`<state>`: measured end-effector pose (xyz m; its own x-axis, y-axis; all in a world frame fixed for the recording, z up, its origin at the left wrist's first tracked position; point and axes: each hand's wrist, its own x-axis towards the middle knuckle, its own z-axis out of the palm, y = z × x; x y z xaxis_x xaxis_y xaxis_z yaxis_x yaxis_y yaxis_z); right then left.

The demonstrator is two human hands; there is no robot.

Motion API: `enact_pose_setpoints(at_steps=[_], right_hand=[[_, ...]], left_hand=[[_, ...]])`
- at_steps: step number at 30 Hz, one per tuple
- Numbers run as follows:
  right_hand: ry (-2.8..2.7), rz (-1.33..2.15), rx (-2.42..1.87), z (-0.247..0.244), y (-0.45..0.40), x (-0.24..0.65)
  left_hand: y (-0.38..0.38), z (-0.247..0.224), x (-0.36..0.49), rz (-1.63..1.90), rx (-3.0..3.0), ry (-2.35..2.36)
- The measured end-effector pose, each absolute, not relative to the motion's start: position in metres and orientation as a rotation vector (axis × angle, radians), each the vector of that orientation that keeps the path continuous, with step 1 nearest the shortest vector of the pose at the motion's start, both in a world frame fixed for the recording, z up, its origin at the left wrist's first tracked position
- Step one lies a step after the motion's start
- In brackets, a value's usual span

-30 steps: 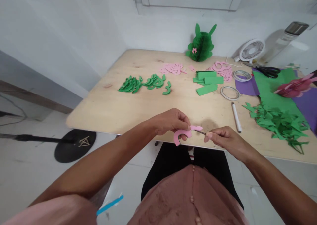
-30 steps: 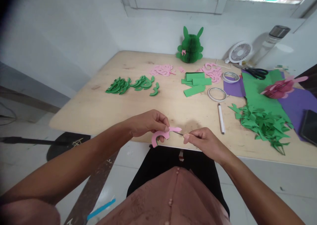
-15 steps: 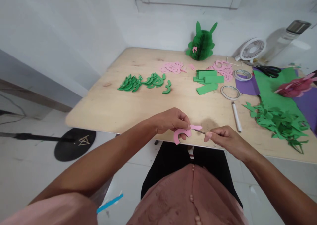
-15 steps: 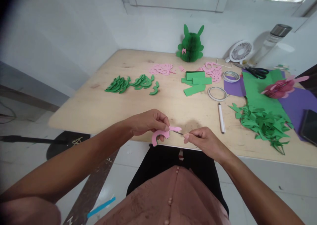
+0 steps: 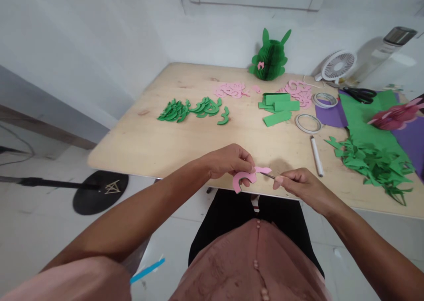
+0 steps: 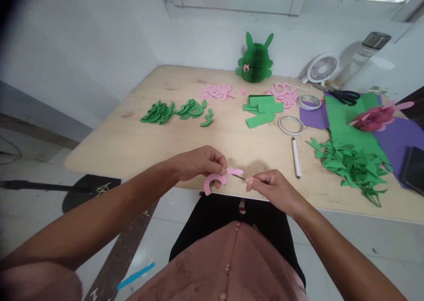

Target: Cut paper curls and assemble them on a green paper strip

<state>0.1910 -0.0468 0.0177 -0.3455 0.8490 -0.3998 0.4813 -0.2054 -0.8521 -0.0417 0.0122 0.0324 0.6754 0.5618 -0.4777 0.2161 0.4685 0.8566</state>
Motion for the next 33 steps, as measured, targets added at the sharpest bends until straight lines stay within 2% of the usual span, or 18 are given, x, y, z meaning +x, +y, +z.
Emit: enact_pose_setpoints(at_steps=[33], right_hand=[[-1.804, 1.469, -1.572, 0.0154, -0.0472, 0.191]], left_hand=[[0.0114, 0.0326, -0.0423, 0.231, 1.087, 0.85]])
